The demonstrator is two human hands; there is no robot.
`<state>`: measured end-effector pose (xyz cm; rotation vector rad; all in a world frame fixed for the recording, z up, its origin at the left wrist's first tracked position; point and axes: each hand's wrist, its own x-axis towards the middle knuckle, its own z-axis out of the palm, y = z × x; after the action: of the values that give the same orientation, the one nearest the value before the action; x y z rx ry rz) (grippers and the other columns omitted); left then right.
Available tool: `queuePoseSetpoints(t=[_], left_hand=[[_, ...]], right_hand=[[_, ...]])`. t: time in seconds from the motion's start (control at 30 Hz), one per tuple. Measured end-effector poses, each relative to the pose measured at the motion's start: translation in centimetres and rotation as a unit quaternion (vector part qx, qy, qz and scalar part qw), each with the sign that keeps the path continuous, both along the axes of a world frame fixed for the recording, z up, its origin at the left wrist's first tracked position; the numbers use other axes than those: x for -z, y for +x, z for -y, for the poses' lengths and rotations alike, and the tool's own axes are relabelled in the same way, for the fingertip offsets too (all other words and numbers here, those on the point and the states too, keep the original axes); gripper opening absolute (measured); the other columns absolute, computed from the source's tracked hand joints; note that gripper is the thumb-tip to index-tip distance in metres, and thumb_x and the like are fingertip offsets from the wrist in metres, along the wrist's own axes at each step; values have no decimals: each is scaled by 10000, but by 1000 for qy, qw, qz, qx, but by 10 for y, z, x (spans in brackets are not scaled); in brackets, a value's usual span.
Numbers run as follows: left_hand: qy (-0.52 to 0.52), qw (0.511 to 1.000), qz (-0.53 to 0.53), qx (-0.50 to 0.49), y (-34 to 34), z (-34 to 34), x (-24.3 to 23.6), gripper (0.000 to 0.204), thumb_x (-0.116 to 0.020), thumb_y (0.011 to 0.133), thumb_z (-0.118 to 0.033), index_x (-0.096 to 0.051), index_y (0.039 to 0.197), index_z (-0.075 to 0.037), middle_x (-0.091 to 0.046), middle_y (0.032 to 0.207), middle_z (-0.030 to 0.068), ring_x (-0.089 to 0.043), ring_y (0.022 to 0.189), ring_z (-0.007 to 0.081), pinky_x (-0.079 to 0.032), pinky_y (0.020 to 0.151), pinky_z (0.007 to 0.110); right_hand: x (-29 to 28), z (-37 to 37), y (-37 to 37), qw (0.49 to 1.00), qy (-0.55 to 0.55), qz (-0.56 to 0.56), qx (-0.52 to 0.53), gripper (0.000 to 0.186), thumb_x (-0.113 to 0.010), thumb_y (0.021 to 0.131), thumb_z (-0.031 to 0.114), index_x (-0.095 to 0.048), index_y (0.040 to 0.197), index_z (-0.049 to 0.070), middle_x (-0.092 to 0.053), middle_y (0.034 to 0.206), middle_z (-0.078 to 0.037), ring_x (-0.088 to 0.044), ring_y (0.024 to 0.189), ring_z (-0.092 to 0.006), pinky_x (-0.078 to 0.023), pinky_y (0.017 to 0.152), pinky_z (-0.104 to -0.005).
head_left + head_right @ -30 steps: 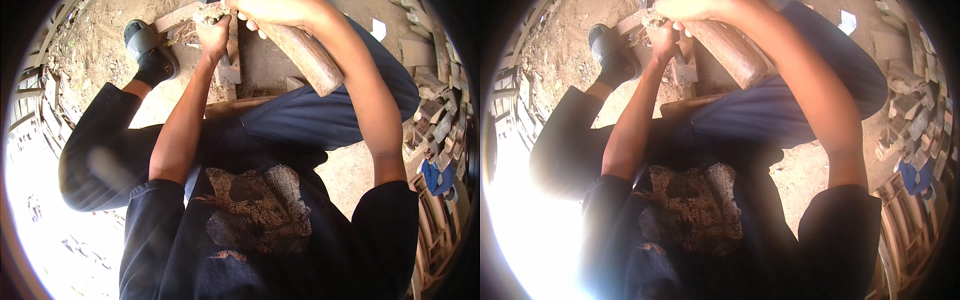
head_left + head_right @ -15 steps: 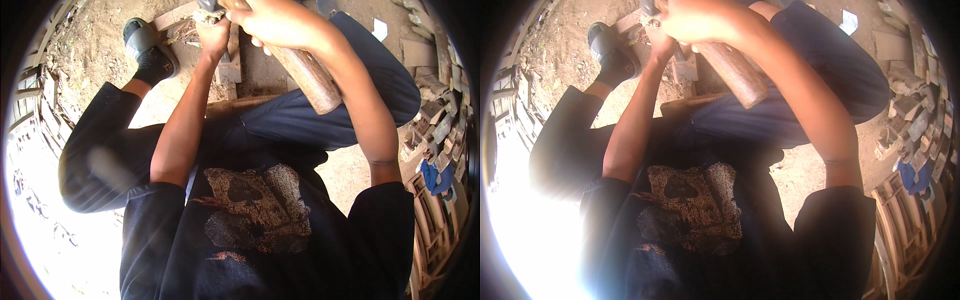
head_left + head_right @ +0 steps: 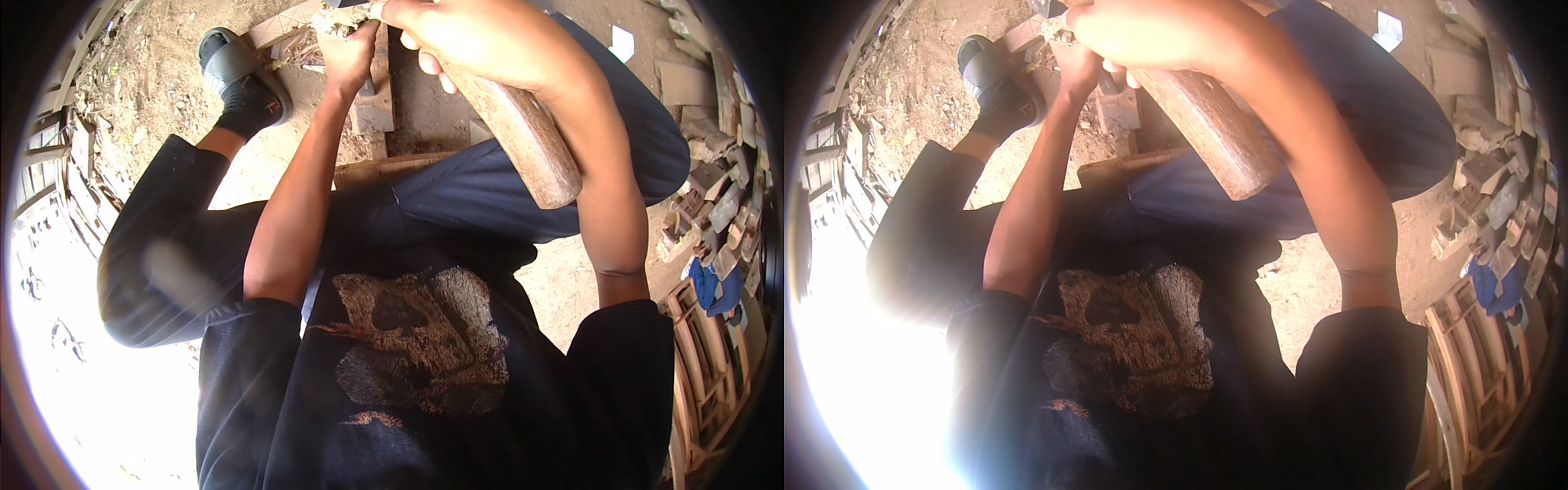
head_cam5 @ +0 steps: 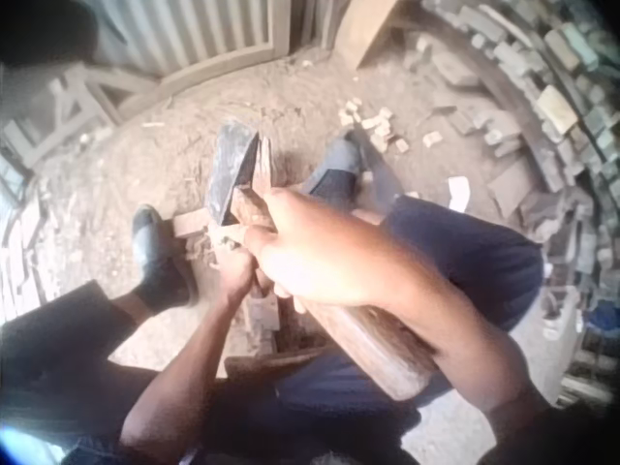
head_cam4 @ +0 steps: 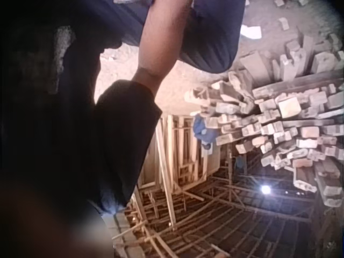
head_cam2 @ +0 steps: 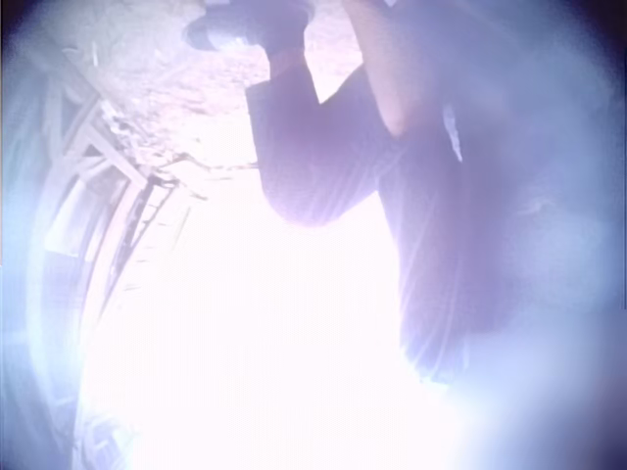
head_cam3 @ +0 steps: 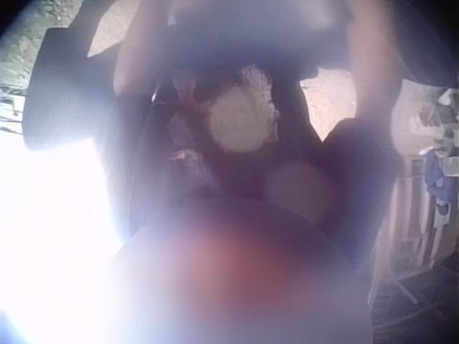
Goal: The person sits cross-legged and uses a small axe to repeatedly strike and shape a piece of wood held between their legs. They adjust the wood's position and continue chopping to refine its shape.
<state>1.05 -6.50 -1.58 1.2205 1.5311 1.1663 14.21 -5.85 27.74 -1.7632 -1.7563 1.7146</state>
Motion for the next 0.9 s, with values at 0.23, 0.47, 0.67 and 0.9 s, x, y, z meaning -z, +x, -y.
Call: queuePoseSetpoints(t=[0.23, 0.47, 0.67, 0.9], left_hand=[[61, 993, 78, 63, 7, 6, -16, 223, -604, 843, -165, -631, 921, 43, -658, 797, 82, -623, 729, 160, -500, 647, 306], [7, 997, 77, 25, 13, 11, -51, 108, -627, 796, -95, -625, 842, 3, -636, 721, 55, -567, 611, 141, -464, 562, 313], [-17, 991, 117, 57, 9, 9, -41, 112, -631, 788, -64, -606, 876, 0, -609, 687, 23, -550, 562, 130, -449, 510, 307], [25, 993, 103, 43, 17, 23, -57, 114, -658, 803, -102, -624, 856, -7, -616, 721, 24, -554, 629, 132, -459, 574, 306]], right_hand=[[41, 0, 9, 998, 2, -25, -59, 298, -440, 940, 143, -458, 1137, -81, -613, 700, -130, -585, 532, -200, -496, 482, -314], [12, 9, 7, 1000, -15, -26, 7, 371, -445, 956, 175, -426, 1243, -58, -614, 740, -123, -582, 552, -184, -491, 475, -309], [28, 10, 11, 998, -55, 8, -9, 409, -436, 958, 194, -410, 1278, -58, -618, 780, -132, -586, 567, -183, -499, 502, -308], [11, 23, 22, 998, 11, -68, 16, 348, -445, 958, 195, -446, 1177, -75, -608, 732, -131, -574, 537, -189, -482, 475, -315]])
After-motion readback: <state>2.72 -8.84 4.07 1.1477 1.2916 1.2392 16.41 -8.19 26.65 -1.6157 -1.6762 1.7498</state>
